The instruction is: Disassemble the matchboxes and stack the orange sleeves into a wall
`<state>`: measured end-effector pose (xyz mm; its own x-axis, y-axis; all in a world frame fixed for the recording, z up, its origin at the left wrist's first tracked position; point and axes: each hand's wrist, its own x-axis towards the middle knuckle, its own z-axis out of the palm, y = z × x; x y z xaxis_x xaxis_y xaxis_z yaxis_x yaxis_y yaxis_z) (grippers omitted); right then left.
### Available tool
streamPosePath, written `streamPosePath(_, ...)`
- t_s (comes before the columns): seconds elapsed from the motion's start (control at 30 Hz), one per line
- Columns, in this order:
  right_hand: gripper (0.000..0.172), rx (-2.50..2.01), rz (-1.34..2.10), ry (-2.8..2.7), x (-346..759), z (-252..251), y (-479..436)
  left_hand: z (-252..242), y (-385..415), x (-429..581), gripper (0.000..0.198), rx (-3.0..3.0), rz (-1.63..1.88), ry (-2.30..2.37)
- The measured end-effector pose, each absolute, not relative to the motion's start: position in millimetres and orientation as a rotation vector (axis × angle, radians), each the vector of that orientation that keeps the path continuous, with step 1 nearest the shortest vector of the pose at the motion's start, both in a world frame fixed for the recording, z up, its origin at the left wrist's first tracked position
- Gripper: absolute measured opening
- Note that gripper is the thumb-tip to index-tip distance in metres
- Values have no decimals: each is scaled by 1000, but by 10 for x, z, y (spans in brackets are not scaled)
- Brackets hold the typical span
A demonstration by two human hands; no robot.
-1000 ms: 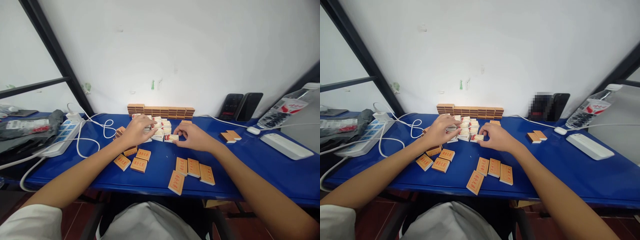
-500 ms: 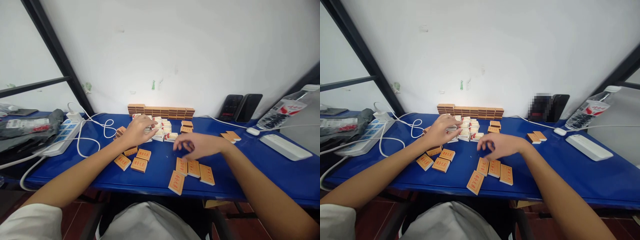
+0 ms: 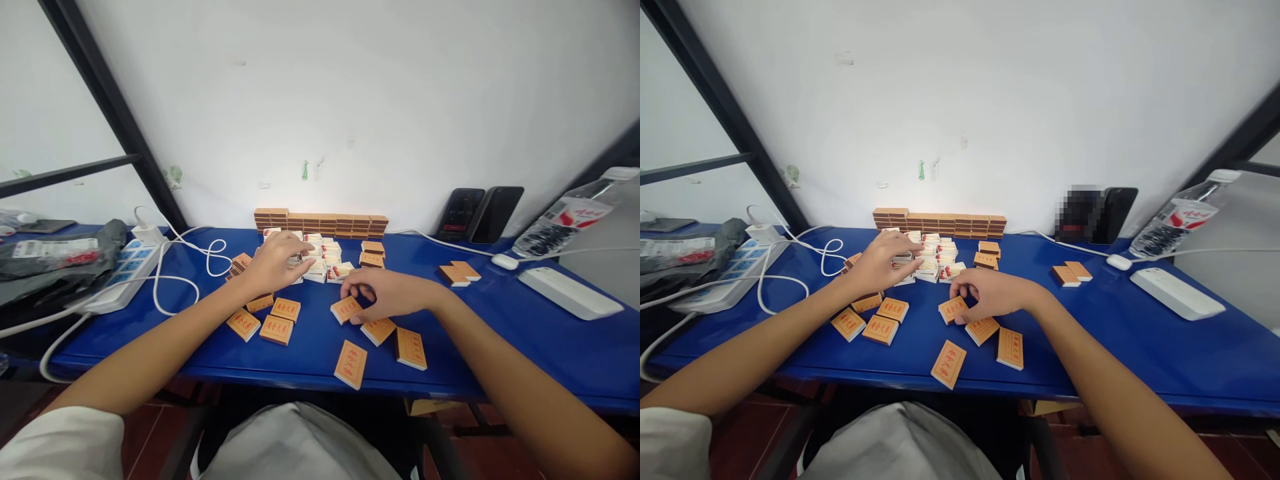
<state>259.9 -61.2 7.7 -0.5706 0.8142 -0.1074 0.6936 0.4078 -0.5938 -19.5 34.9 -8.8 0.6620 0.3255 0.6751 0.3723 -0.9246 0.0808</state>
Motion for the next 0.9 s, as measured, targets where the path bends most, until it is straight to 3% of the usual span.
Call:
streamPosePath(0.2, 39, -1368, 983, -2427, 2578, 93, -622, -60, 302, -184, 22, -2824, -1139, -539)
streamPosePath(0.4, 50, -1265, 636, -2193, 2535, 16, -555, -25, 142, -131, 53, -2919, -1093, -407)
streamPosePath(0.63, 42, -1184, 568, -2060, 2422, -74, -529, -59, 87, -81, 33, -2955, -1033, -448)
streamPosePath(0.9, 51, -1110, 1029, -1571, 2354, -94, -485, -38, 97, -97, 31, -2852, -1308, -613)
